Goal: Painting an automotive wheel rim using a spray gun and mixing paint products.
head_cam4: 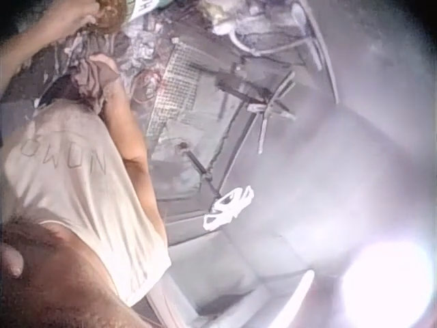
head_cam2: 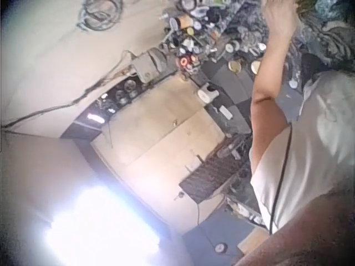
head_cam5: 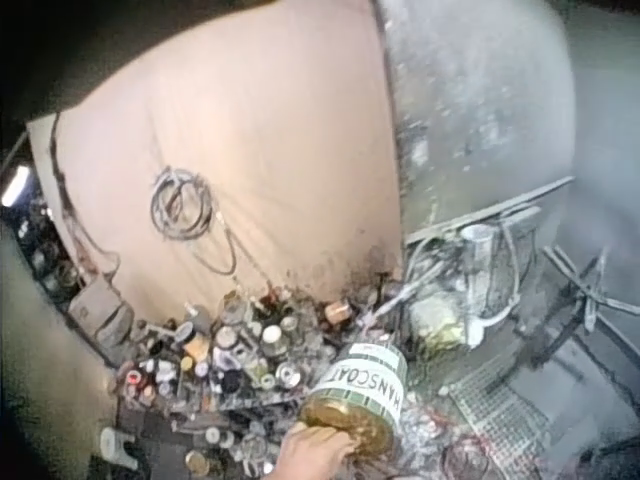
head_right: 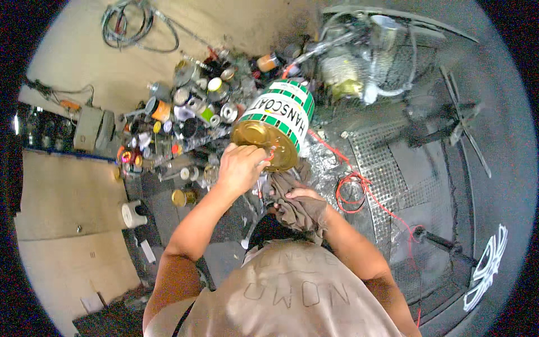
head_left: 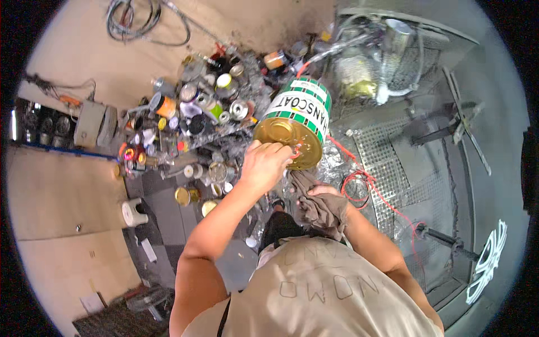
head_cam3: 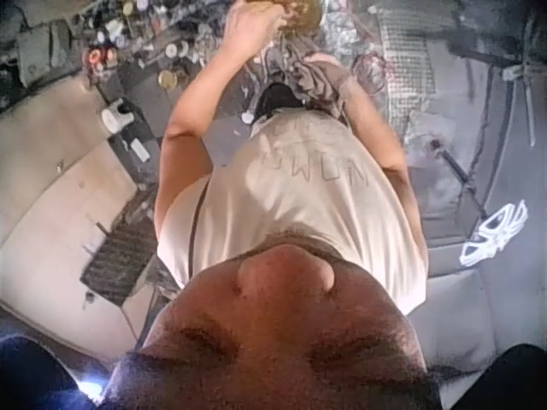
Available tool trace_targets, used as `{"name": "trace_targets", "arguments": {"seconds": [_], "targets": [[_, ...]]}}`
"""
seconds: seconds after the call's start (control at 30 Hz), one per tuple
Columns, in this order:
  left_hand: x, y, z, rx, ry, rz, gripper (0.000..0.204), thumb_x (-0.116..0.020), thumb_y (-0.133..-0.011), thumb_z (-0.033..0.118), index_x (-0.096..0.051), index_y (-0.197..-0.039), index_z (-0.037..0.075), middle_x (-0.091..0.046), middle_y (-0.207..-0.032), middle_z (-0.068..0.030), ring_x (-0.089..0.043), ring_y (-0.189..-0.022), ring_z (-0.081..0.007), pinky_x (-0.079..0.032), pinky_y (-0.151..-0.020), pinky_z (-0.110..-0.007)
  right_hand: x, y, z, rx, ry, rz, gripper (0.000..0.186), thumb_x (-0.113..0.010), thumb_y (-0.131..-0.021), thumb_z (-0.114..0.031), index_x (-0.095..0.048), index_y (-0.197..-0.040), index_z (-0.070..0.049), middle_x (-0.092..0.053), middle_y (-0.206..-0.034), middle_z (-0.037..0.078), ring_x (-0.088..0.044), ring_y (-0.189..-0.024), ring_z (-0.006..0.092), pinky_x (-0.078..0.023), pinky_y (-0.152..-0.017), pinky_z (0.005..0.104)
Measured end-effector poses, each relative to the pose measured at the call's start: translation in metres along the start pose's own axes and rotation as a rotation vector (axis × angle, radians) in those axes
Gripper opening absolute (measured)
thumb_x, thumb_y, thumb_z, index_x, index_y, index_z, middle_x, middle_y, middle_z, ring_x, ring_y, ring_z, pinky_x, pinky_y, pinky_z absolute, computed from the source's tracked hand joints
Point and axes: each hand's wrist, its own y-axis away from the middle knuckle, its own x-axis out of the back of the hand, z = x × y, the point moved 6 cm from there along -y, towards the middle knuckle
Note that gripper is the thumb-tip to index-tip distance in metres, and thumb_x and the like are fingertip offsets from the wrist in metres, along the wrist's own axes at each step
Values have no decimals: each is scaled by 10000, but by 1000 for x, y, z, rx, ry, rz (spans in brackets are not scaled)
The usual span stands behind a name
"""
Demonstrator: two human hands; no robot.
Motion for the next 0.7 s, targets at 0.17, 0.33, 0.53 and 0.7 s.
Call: {"name": "trace_targets", "arguments": {"seconds": [0.17,0.33,0.53,0.7], "targets": [[32,-25,38,-136,-100,165,134,-753,-799,156,-621,-824,166,-610,-752,-10,-663,-726,-215,-427,-705,-409,-42,32,-34,97,-11,59,634,-595,-933,-85,-426,-1539,-8,-689,-1273,189,-750,-998,322,-666,-805,432],[32,-24,41,-181,-60,263,115,-729,-775,156,-633,-829,188,-608,-760,18,-651,-724,-184,-417,-700,-393,-45,30,-35,111,-136,-124,613,-582,-944,-70,-415,-1523,37,-669,-1267,254,-736,-1078,332,-654,-862,411],[-4,0,-10,-96,47,231,138,-767,-778,152,-654,-854,175,-645,-789,8,-674,-748,-208,-439,-713,-397,-13,-16,-15,-28,-214,-45,519,-542,-971,-165,-512,-1431,74,-704,-1232,271,-744,-1032,369,-636,-898,463],[-86,51,-83,179,160,-100,178,-617,-915,147,-677,-1083,144,-721,-942,-68,-737,-925,-277,-508,-918,-463,54,-56,30,-314,-329,116,513,-566,-954,-199,-583,-1408,39,-738,-1201,229,-748,-991,374,-630,-886,503]]}}
